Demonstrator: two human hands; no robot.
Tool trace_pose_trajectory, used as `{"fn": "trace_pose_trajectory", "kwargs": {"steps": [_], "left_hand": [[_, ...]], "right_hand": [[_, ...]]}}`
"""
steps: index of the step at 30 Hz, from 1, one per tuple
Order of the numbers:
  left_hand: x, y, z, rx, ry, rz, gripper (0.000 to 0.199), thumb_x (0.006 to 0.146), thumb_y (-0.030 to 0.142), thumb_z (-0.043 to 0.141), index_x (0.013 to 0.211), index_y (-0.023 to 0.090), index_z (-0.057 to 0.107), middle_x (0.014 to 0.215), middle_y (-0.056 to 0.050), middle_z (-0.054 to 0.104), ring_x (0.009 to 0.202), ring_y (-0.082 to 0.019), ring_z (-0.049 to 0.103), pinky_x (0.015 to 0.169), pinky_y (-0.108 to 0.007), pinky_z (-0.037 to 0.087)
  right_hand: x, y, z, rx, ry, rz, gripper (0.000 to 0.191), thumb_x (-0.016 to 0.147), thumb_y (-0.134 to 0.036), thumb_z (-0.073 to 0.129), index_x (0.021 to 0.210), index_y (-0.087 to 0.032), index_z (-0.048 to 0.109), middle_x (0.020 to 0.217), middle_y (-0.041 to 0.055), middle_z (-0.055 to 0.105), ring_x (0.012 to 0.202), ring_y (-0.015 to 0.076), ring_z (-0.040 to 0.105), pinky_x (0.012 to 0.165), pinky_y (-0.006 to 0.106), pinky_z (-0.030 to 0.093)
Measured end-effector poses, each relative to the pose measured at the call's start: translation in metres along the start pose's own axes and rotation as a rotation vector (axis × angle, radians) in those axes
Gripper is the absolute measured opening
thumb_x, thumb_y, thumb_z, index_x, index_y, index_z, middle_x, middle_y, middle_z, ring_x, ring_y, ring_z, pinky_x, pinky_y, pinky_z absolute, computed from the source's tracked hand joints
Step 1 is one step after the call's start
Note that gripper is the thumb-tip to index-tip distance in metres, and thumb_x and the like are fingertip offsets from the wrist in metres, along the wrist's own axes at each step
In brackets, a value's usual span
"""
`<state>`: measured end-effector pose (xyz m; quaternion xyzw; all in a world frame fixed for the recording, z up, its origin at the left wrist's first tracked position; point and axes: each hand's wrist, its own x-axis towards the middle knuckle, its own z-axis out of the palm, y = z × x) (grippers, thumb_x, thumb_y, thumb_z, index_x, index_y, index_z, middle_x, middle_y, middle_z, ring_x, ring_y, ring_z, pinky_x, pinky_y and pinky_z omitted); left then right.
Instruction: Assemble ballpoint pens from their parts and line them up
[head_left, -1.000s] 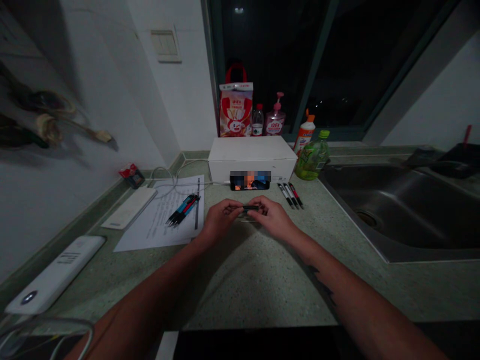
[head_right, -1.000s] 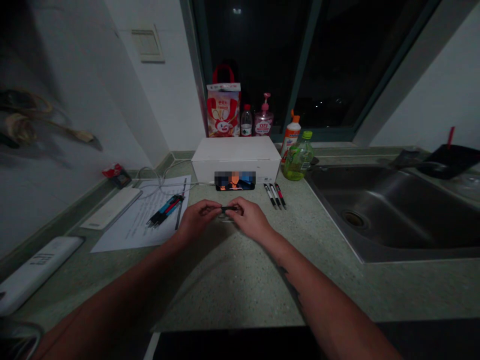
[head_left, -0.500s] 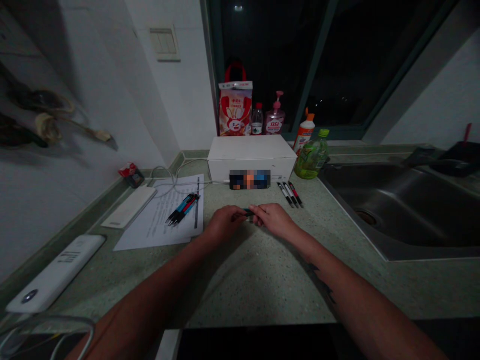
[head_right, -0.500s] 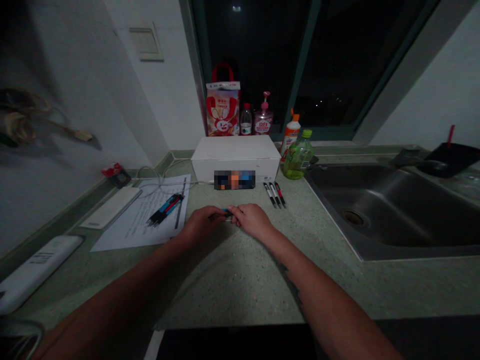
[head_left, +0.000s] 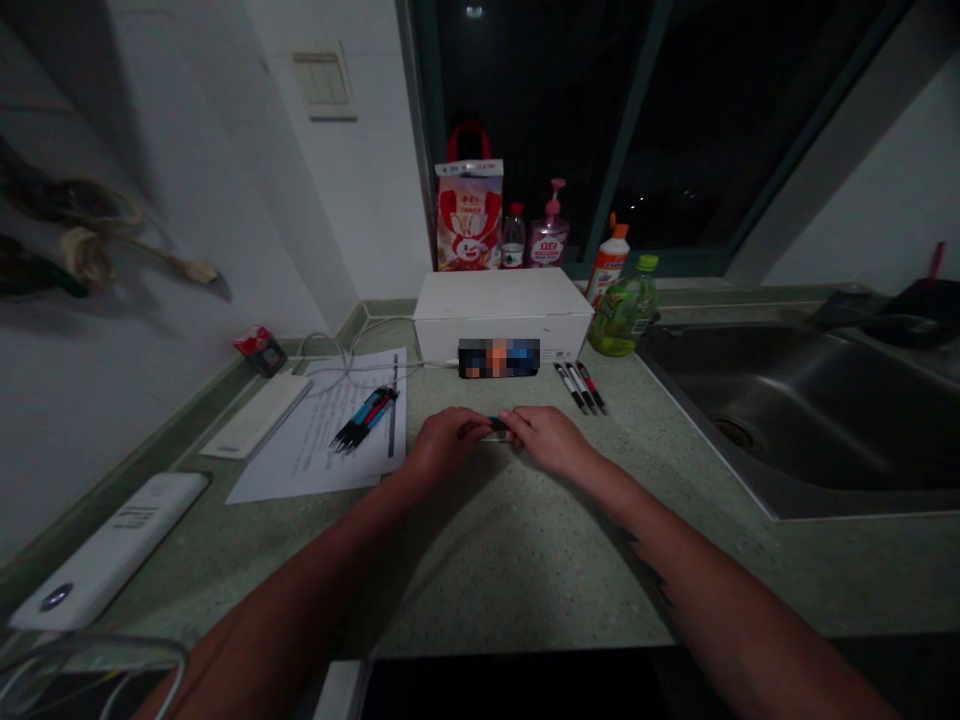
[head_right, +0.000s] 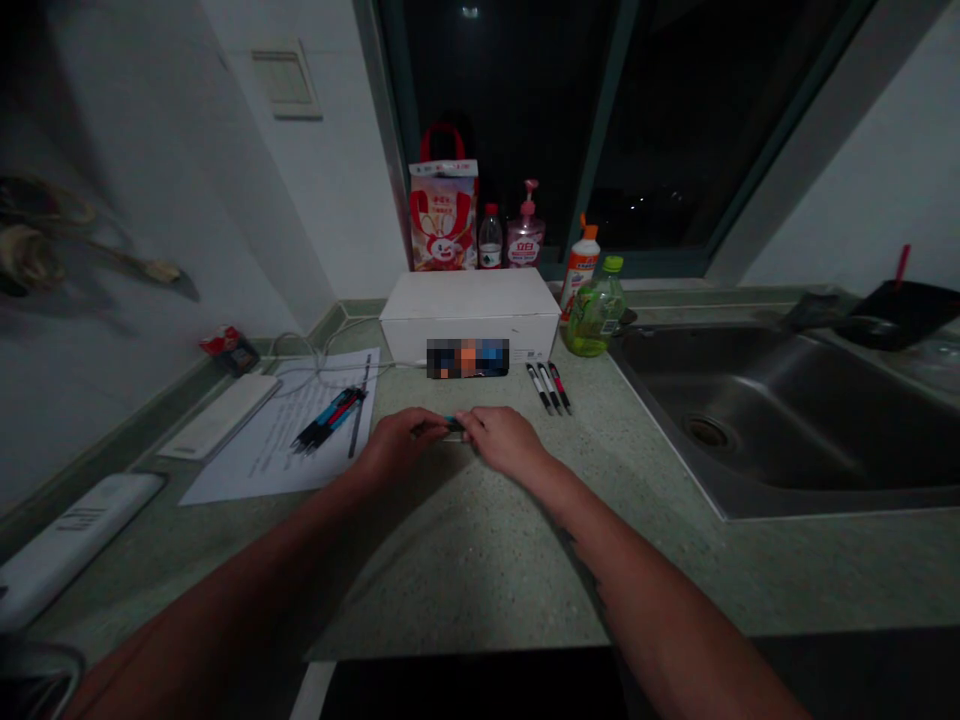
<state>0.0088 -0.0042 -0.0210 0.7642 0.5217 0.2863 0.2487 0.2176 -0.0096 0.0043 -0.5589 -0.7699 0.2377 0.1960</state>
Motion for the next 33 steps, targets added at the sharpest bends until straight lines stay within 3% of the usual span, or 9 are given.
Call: {"fn": "trace_pose_trajectory", "kwargs": {"steps": [3,8,11,15,33], "left_hand": [[-0.002,0.002,0.002,0.1,-0.104,0.108,0.015,0.09,0.018,0.071,0.097,0.021,0.084,0.092,-0.006,0.08,0.09,-0.023,0.07,0.086,-0.036,0.055],[-0.007,0.007,0.003,0.192,-0.248,0.237,0.012,0.087,0.016,0.075,0.091,0.023,0.084,0.091,-0.005,0.078,0.092,-0.025,0.069,0.086,-0.036,0.053],[-0.003,0.003,0.0,0.226,-0.158,0.162,0.009,0.09,0.019,0.073,0.089,0.022,0.082,0.09,-0.006,0.076,0.089,-0.024,0.069,0.083,-0.035,0.053],[0.005,-0.008,-0.003,0.309,-0.027,0.078,0.013,0.093,0.013,0.069,0.093,0.02,0.08,0.098,-0.008,0.078,0.1,-0.025,0.07,0.093,-0.037,0.054],[0.008,-0.018,-0.011,0.377,-0.17,0.057,0.02,0.097,0.014,0.059,0.089,0.021,0.077,0.098,-0.008,0.075,0.101,-0.025,0.066,0.094,-0.037,0.052]], "right_hand": [[-0.001,0.0,-0.005,-0.121,0.019,0.051,0.032,0.107,-0.039,0.056,0.09,-0.022,0.077,0.094,0.0073,0.079,0.089,0.0229,0.071,0.073,0.03,0.043],[-0.003,0.004,-0.005,-0.257,-0.043,0.032,0.012,0.096,-0.023,0.065,0.095,-0.021,0.077,0.099,0.0054,0.08,0.088,0.0208,0.07,0.071,0.029,0.041],[-0.003,0.008,-0.003,-0.316,-0.078,0.001,0.012,0.093,-0.02,0.065,0.094,-0.021,0.076,0.103,0.0059,0.078,0.087,0.0198,0.069,0.07,0.029,0.04],[-0.003,0.009,-0.001,-0.371,-0.109,-0.001,0.016,0.094,-0.019,0.061,0.098,-0.021,0.076,0.107,0.0073,0.078,0.088,0.0208,0.07,0.071,0.03,0.042],[-0.003,0.004,-0.004,-0.417,-0.137,-0.001,0.022,0.1,-0.023,0.056,0.105,-0.02,0.077,0.111,0.0086,0.077,0.093,0.0218,0.071,0.073,0.029,0.044]]}}
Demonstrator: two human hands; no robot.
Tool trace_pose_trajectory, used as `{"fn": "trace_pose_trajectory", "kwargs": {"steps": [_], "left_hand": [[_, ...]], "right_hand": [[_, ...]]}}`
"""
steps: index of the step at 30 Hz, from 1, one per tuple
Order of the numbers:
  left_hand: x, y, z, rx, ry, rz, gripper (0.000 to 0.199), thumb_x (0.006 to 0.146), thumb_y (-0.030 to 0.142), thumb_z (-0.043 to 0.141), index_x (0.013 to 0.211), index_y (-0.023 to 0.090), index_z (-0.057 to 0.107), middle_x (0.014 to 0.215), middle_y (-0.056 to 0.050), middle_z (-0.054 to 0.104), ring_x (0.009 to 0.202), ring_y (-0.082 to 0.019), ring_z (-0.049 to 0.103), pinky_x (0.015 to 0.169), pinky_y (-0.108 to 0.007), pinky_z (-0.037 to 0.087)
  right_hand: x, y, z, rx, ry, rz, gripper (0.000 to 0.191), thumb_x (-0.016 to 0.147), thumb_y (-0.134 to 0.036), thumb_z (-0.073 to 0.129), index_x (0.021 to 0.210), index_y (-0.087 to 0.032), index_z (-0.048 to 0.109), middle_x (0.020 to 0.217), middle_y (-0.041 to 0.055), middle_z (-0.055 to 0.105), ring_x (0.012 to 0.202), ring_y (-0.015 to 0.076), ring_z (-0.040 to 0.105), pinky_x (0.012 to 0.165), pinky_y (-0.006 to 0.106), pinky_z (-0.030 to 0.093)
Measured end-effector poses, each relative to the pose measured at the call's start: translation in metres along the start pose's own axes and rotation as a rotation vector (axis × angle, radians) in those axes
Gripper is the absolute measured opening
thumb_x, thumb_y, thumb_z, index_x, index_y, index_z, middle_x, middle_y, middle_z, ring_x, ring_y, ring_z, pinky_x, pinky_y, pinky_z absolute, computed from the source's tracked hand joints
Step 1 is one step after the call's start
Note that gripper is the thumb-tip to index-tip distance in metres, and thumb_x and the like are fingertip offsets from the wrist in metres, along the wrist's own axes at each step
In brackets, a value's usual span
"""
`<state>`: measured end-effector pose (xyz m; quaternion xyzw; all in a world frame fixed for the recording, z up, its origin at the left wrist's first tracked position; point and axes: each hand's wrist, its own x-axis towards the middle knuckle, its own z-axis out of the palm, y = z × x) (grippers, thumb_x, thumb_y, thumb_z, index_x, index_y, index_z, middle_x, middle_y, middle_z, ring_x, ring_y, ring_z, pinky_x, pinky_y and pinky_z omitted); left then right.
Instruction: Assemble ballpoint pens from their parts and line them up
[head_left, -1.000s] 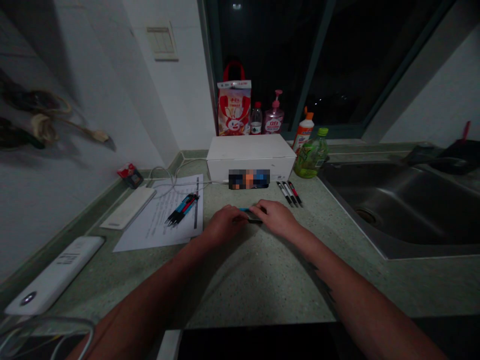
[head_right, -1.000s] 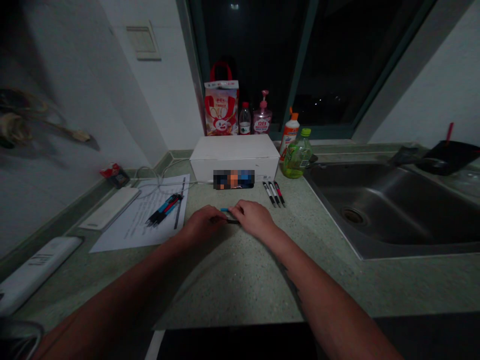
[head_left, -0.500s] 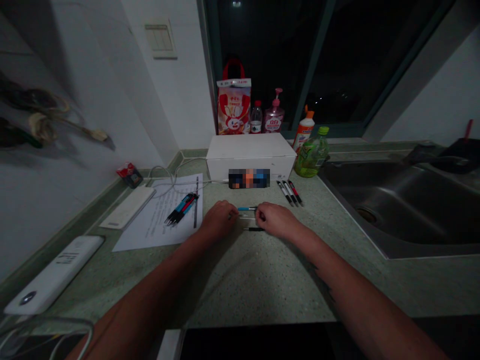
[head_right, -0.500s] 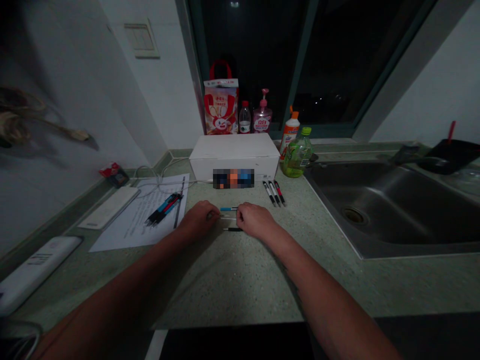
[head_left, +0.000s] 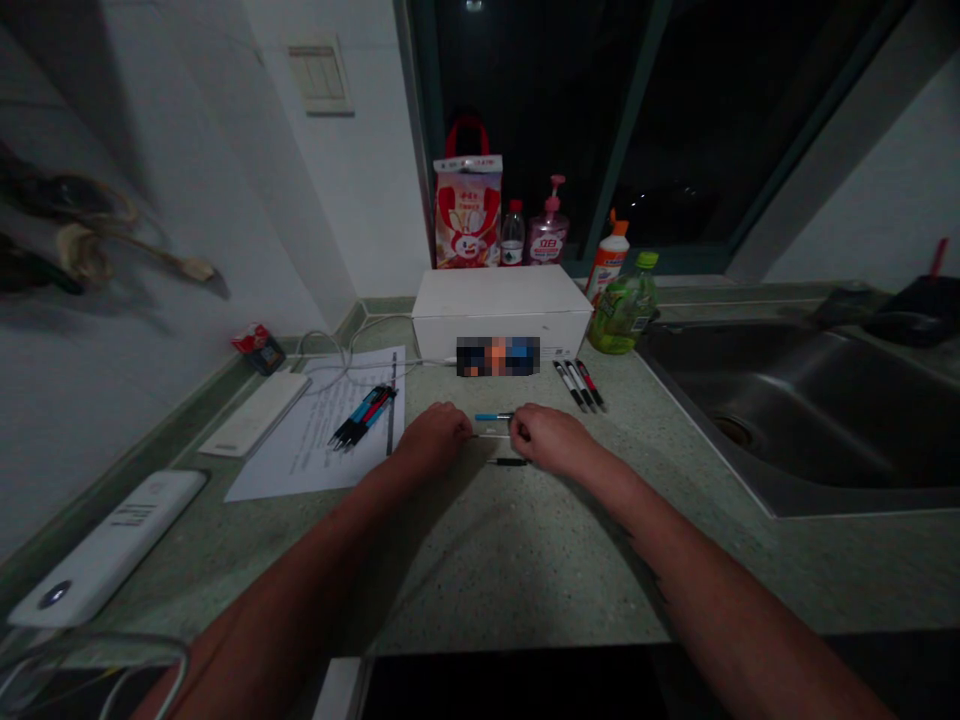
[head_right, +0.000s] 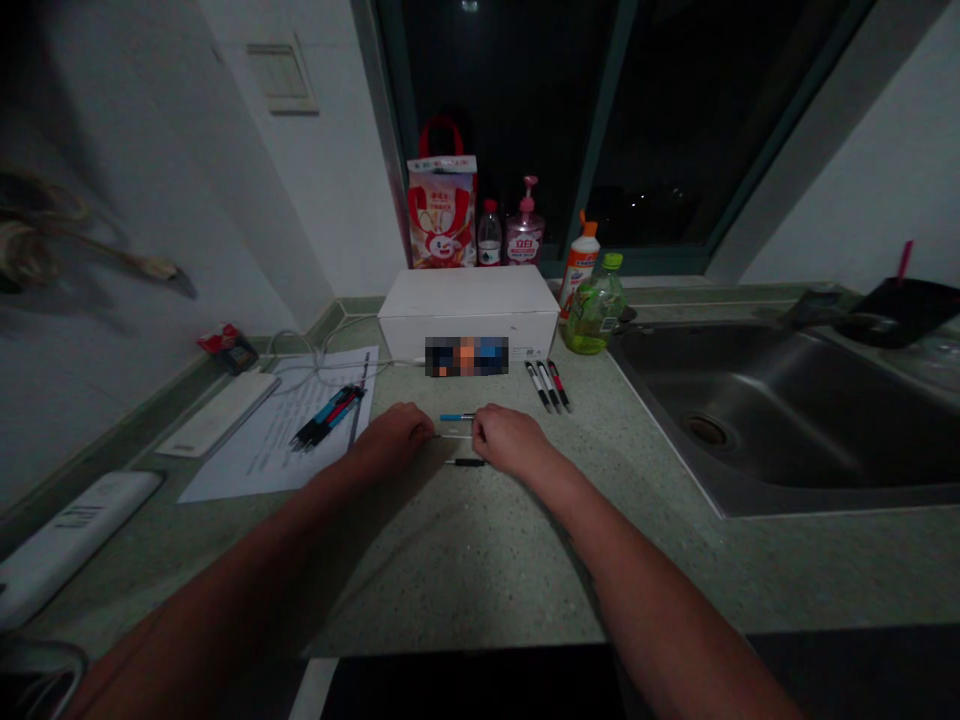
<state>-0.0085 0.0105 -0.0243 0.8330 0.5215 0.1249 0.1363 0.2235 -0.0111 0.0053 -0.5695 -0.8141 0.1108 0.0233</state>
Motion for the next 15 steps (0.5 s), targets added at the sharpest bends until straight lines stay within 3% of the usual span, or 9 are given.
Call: {"fn": "trace_pose_trajectory", "kwargs": {"steps": [10,15], "left_hand": [[-0.002,0.027,0.006,0.002,0.083,0.006,0.014,0.094,0.014,0.066,0.092,0.021,0.077,0.097,-0.008,0.075,0.1,-0.026,0.067,0.09,-0.037,0.054],[0.005,0.024,0.01,-0.033,0.125,-0.006,0.013,0.094,0.016,0.069,0.097,0.023,0.079,0.102,-0.008,0.077,0.105,-0.026,0.068,0.095,-0.038,0.053]], "right_hand": [[0.001,-0.004,0.003,0.061,0.043,-0.06,0.018,0.1,-0.021,0.059,0.102,-0.019,0.076,0.108,0.0077,0.077,0.093,0.0209,0.071,0.076,0.03,0.045],[0.005,0.001,0.002,0.06,0.158,0.004,0.023,0.108,-0.032,0.057,0.117,-0.022,0.075,0.122,0.008,0.074,0.105,0.0221,0.071,0.081,0.03,0.048]]}}
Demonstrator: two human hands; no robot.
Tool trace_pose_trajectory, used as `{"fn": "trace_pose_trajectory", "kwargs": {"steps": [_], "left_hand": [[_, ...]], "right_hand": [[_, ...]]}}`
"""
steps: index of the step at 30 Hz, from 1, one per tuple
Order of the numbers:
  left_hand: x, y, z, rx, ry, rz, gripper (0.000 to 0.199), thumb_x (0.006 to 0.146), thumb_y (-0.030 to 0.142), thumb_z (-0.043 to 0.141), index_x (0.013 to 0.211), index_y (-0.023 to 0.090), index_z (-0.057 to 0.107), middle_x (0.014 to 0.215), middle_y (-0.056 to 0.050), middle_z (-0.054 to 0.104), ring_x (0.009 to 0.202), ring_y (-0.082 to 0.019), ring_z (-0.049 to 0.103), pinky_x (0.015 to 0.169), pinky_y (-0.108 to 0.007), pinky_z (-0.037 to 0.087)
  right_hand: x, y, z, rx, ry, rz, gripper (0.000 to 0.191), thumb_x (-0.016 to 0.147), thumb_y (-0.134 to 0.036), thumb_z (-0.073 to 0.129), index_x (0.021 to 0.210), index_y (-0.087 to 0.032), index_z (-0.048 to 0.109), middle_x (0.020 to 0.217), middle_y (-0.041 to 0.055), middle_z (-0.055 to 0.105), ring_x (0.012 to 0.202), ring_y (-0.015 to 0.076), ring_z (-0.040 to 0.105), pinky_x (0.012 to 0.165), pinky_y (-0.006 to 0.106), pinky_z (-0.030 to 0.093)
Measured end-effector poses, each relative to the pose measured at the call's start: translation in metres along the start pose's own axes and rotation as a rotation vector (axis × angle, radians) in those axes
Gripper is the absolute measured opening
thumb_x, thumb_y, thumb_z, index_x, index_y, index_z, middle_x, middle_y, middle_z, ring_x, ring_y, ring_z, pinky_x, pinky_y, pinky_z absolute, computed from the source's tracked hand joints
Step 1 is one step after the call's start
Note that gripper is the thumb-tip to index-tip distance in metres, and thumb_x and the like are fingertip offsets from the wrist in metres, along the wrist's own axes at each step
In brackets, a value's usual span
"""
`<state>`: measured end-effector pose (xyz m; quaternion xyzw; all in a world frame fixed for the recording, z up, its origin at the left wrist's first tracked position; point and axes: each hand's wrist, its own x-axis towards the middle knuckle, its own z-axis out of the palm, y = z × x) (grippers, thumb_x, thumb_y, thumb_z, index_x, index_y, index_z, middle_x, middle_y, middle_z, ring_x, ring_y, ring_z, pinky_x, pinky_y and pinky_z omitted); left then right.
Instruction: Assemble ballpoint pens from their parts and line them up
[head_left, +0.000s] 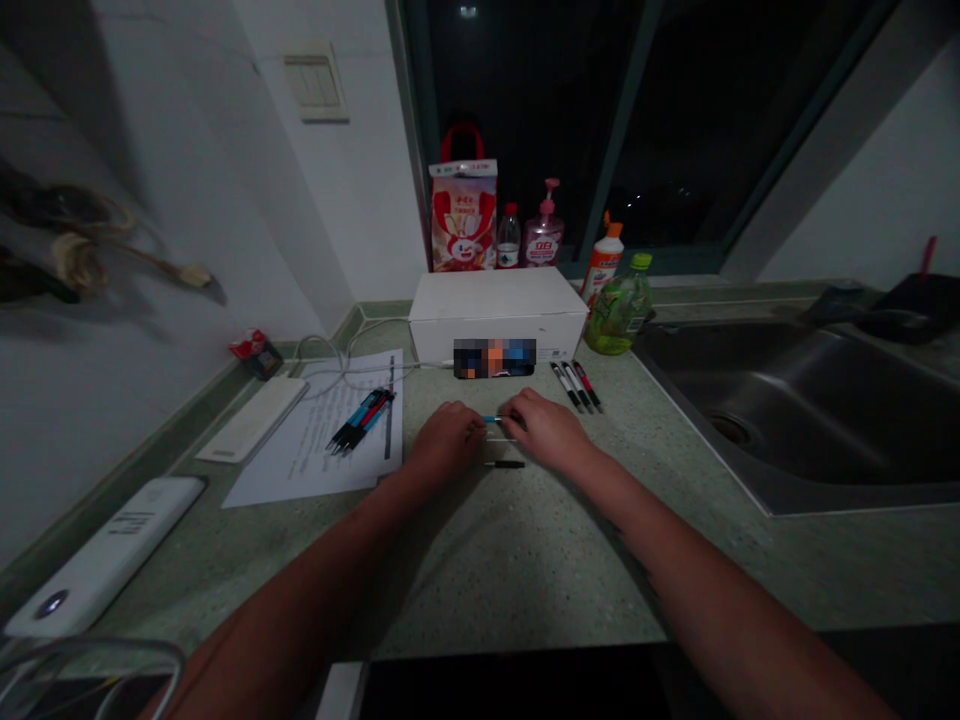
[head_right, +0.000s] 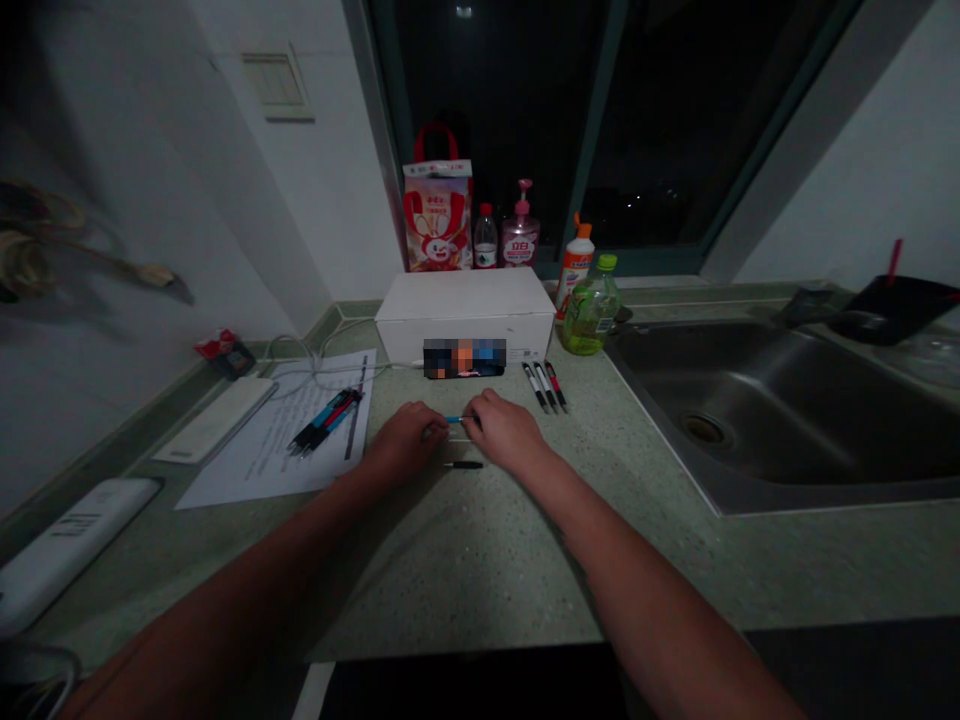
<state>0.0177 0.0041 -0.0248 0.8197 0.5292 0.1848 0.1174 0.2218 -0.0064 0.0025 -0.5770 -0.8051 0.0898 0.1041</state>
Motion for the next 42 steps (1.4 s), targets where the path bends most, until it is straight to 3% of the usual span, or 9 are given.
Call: {"fn": "trace_pose_trajectory", "kwargs": {"steps": [4,11,20,29,36,40,42], "left_hand": [[0.005,0.0,0.002,0.018,-0.039,0.016,0.018,0.096,0.017,0.064,0.09,0.022,0.08,0.099,-0.009,0.077,0.101,-0.027,0.068,0.092,-0.038,0.053],[0.009,-0.002,0.001,0.032,-0.061,-0.02,0.016,0.092,0.016,0.067,0.085,0.021,0.081,0.091,-0.008,0.076,0.096,-0.026,0.068,0.089,-0.037,0.054],[0.006,-0.013,-0.005,0.023,-0.019,-0.064,0.018,0.092,0.016,0.064,0.085,0.018,0.08,0.089,-0.01,0.076,0.091,-0.026,0.067,0.086,-0.038,0.054],[0.006,-0.008,-0.001,-0.038,-0.003,-0.028,0.018,0.093,0.017,0.065,0.084,0.021,0.08,0.09,-0.009,0.075,0.095,-0.026,0.068,0.089,-0.038,0.053],[0.006,-0.008,0.001,-0.153,0.045,-0.021,0.015,0.095,0.017,0.066,0.09,0.022,0.079,0.095,-0.005,0.076,0.096,-0.022,0.067,0.093,-0.035,0.053],[0.004,-0.012,0.002,-0.236,0.116,-0.056,0.013,0.095,0.018,0.068,0.102,0.021,0.078,0.098,-0.004,0.075,0.093,-0.02,0.068,0.091,-0.034,0.055],[0.002,-0.014,0.001,-0.208,0.097,-0.034,0.013,0.092,0.019,0.073,0.103,0.021,0.078,0.099,-0.004,0.075,0.093,-0.021,0.068,0.09,-0.034,0.055]], "right_hand": [[0.002,0.001,0.002,-0.032,-0.026,-0.013,0.026,0.109,-0.032,0.056,0.124,-0.023,0.075,0.129,0.0094,0.071,0.115,0.0244,0.07,0.083,0.03,0.05],[0.001,0.001,0.0,-0.068,-0.055,0.012,0.025,0.108,-0.025,0.056,0.12,-0.022,0.077,0.124,0.0096,0.072,0.112,0.0244,0.071,0.083,0.029,0.05],[0.0,0.003,-0.001,-0.085,-0.069,0.007,0.027,0.108,-0.023,0.053,0.119,-0.022,0.077,0.123,0.0097,0.072,0.11,0.0246,0.071,0.08,0.03,0.049],[0.0,0.001,0.004,-0.045,-0.061,-0.046,0.023,0.106,-0.025,0.058,0.118,-0.023,0.077,0.122,0.0083,0.073,0.109,0.023,0.071,0.083,0.029,0.049],[0.0,0.003,0.011,0.011,-0.016,-0.131,0.023,0.107,-0.029,0.058,0.121,-0.025,0.076,0.121,0.0072,0.073,0.109,0.0217,0.07,0.089,0.029,0.049],[0.002,0.005,0.011,0.109,0.06,-0.062,0.02,0.106,-0.028,0.058,0.118,-0.023,0.074,0.119,0.0075,0.075,0.106,0.0217,0.07,0.088,0.03,0.048],[0.003,0.006,0.01,0.152,0.109,0.0,0.02,0.105,-0.028,0.059,0.118,-0.021,0.071,0.116,0.0081,0.076,0.103,0.0221,0.07,0.086,0.031,0.047]]}}
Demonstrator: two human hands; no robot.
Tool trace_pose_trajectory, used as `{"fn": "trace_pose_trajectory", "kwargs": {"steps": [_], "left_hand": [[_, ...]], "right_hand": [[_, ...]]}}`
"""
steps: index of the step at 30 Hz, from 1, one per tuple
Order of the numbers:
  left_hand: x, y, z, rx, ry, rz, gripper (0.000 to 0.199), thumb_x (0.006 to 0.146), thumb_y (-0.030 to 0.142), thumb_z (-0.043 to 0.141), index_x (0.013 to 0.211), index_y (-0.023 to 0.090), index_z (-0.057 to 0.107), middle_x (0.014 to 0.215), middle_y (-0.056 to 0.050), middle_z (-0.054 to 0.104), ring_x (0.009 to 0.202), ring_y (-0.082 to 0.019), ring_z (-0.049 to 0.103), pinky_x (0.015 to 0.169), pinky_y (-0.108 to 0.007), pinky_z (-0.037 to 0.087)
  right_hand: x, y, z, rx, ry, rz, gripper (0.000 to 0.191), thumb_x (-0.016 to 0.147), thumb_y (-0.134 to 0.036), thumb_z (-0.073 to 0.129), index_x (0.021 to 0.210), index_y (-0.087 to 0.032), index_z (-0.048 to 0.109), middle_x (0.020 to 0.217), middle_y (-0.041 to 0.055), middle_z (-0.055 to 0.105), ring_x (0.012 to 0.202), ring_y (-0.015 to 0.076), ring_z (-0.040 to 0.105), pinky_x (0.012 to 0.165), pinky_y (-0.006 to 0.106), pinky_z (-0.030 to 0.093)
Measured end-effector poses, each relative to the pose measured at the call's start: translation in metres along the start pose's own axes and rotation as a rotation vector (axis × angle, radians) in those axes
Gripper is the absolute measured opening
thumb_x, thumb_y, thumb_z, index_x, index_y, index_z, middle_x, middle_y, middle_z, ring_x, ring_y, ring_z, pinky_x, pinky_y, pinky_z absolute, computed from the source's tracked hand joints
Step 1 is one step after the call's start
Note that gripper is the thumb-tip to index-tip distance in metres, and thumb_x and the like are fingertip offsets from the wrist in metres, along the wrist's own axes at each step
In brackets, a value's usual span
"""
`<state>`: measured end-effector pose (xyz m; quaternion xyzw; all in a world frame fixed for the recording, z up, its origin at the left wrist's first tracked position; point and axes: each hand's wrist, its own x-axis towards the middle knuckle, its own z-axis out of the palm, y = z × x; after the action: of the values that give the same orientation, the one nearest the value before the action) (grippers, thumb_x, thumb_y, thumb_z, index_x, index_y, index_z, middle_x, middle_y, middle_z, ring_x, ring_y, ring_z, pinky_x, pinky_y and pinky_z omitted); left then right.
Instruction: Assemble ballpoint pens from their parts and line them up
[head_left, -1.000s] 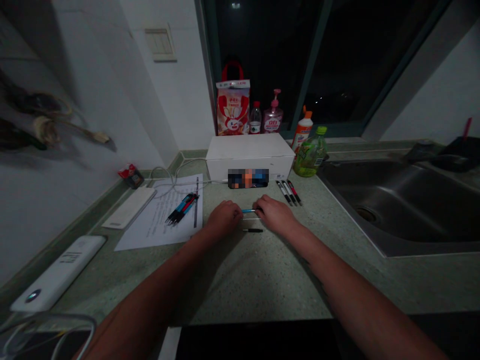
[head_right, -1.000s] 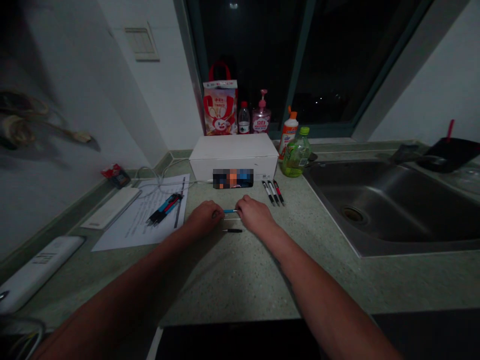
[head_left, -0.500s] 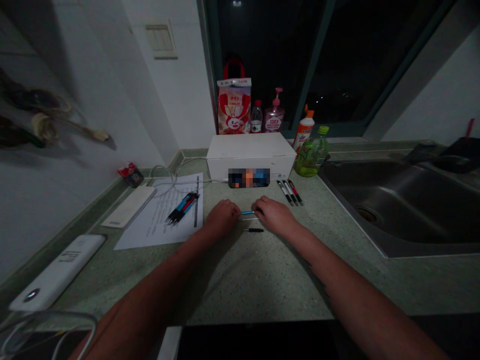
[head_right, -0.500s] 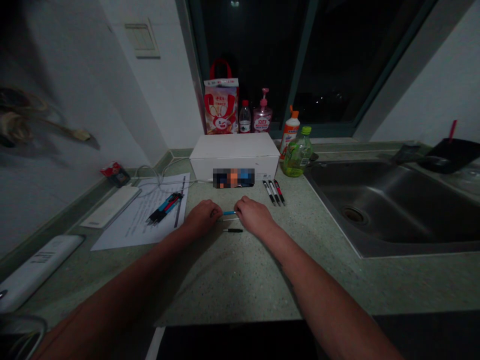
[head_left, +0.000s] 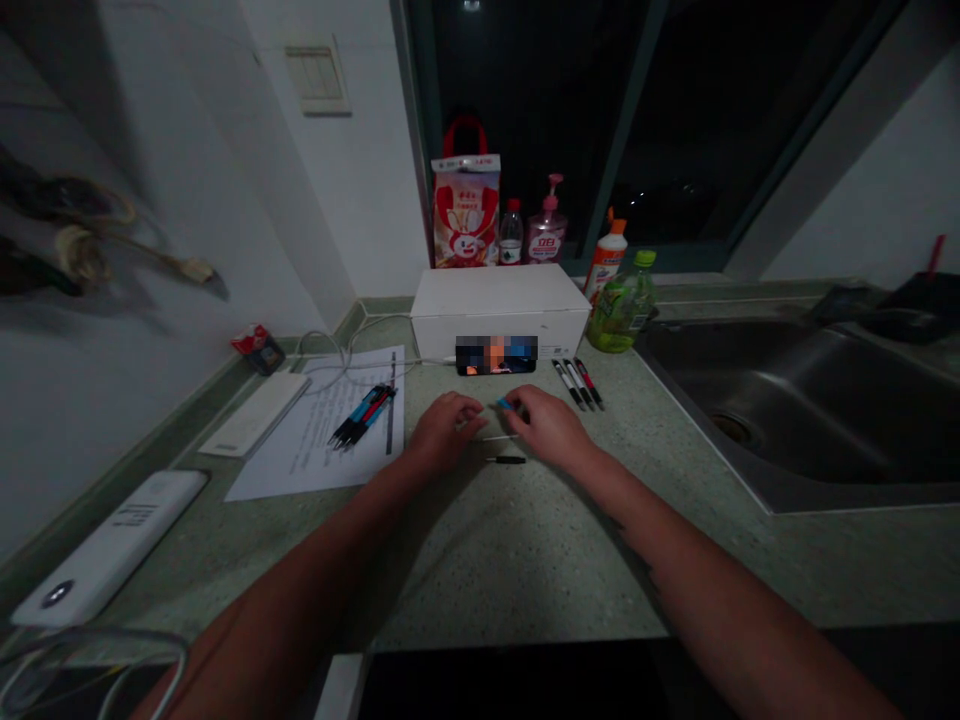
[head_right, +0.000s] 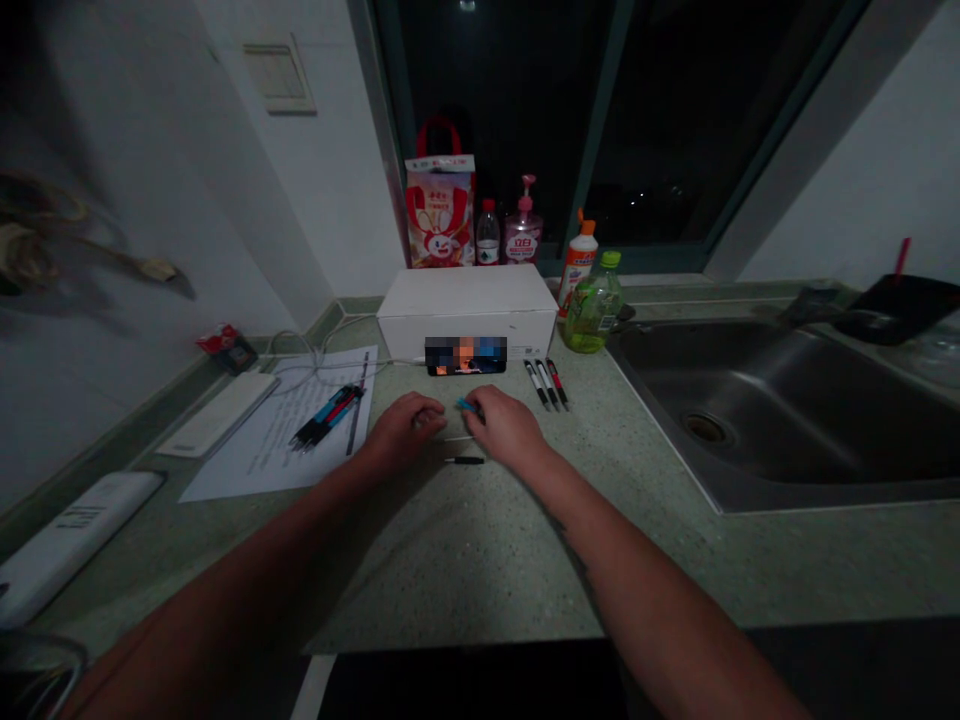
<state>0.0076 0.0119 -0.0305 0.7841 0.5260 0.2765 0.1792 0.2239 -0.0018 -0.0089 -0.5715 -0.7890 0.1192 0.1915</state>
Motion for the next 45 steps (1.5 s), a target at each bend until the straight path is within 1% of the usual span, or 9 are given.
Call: {"fn": "trace_pose_trajectory", "kwargs": {"steps": [6,10,14,22,32,38,40,43,45], "left_hand": [[-0.005,0.006,-0.005,0.201,-0.176,0.103,0.008,0.09,0.014,0.074,0.087,0.021,0.076,0.097,-0.007,0.075,0.099,-0.025,0.067,0.09,-0.036,0.052],[-0.003,0.011,-0.004,0.257,-0.179,0.062,0.014,0.096,0.014,0.065,0.086,0.02,0.074,0.097,-0.01,0.074,0.097,-0.027,0.066,0.089,-0.038,0.051],[-0.002,0.007,-0.006,0.191,-0.112,0.022,0.016,0.1,0.016,0.06,0.095,0.02,0.075,0.1,-0.009,0.075,0.101,-0.027,0.065,0.091,-0.038,0.051],[-0.001,-0.001,-0.014,0.189,0.11,0.135,0.026,0.105,0.02,0.052,0.108,0.02,0.078,0.106,-0.01,0.076,0.105,-0.027,0.065,0.098,-0.041,0.052],[-0.006,0.006,-0.009,0.248,0.093,0.308,0.022,0.103,0.017,0.059,0.104,0.024,0.079,0.098,-0.007,0.077,0.098,-0.027,0.067,0.093,-0.042,0.053],[-0.011,0.009,-0.008,0.167,0.39,0.263,0.037,0.096,0.023,0.073,0.133,0.018,0.068,0.133,-0.015,0.072,0.123,-0.033,0.064,0.105,-0.048,0.051],[-0.014,0.013,-0.009,0.132,0.281,0.348,0.031,0.095,0.025,0.074,0.125,0.018,0.072,0.126,-0.013,0.075,0.12,-0.032,0.066,0.104,-0.047,0.051],[-0.017,0.02,-0.005,0.107,-0.065,0.477,0.017,0.09,0.028,0.078,0.105,0.02,0.077,0.112,-0.009,0.078,0.111,-0.031,0.069,0.098,-0.046,0.052],[-0.018,0.023,-0.001,0.128,-0.204,0.481,0.012,0.087,0.026,0.079,0.098,0.02,0.077,0.109,-0.009,0.078,0.109,-0.032,0.069,0.095,-0.046,0.053]], "right_hand": [[0.002,0.004,-0.003,0.075,0.084,0.088,0.024,0.104,-0.029,0.058,0.123,-0.02,0.069,0.116,0.0087,0.078,0.099,0.0228,0.071,0.086,0.032,0.048],[0.003,0.005,-0.01,0.016,0.102,0.09,0.035,0.105,-0.027,0.054,0.137,-0.019,0.067,0.124,0.011,0.077,0.11,0.0257,0.071,0.094,0.033,0.05],[0.002,0.008,-0.016,-0.086,0.097,0.109,0.04,0.107,-0.023,0.05,0.144,-0.018,0.066,0.135,0.0139,0.072,0.116,0.0282,0.07,0.098,0.035,0.051],[0.0,0.006,-0.018,-0.194,0.032,0.076,0.04,0.108,-0.019,0.049,0.14,-0.023,0.072,0.134,0.0115,0.071,0.115,0.028,0.07,0.095,0.035,0.052],[-0.003,-0.006,-0.004,-0.149,-0.072,-0.184,0.038,0.107,-0.016,0.05,0.133,-0.026,0.075,0.124,0.0095,0.074,0.109,0.0251,0.07,0.096,0.034,0.051],[-0.004,-0.001,-0.001,-0.045,0.038,-0.15,0.053,0.101,-0.009,0.046,0.147,-0.026,0.065,0.131,0.0104,0.072,0.111,0.0261,0.071,0.093,0.035,0.054],[-0.002,0.005,-0.001,-0.015,0.147,-0.098,0.051,0.1,-0.01,0.047,0.146,-0.023,0.065,0.135,0.0122,0.071,0.115,0.0283,0.07,0.096,0.038,0.055],[0.001,0.014,0.001,0.035,0.28,-0.041,0.045,0.102,-0.015,0.047,0.143,-0.021,0.066,0.136,0.0138,0.072,0.115,0.0301,0.071,0.099,0.041,0.056],[0.002,0.016,0.001,0.052,0.314,-0.02,0.043,0.104,-0.018,0.047,0.142,-0.02,0.067,0.135,0.0145,0.073,0.114,0.0306,0.072,0.099,0.043,0.057]]}}
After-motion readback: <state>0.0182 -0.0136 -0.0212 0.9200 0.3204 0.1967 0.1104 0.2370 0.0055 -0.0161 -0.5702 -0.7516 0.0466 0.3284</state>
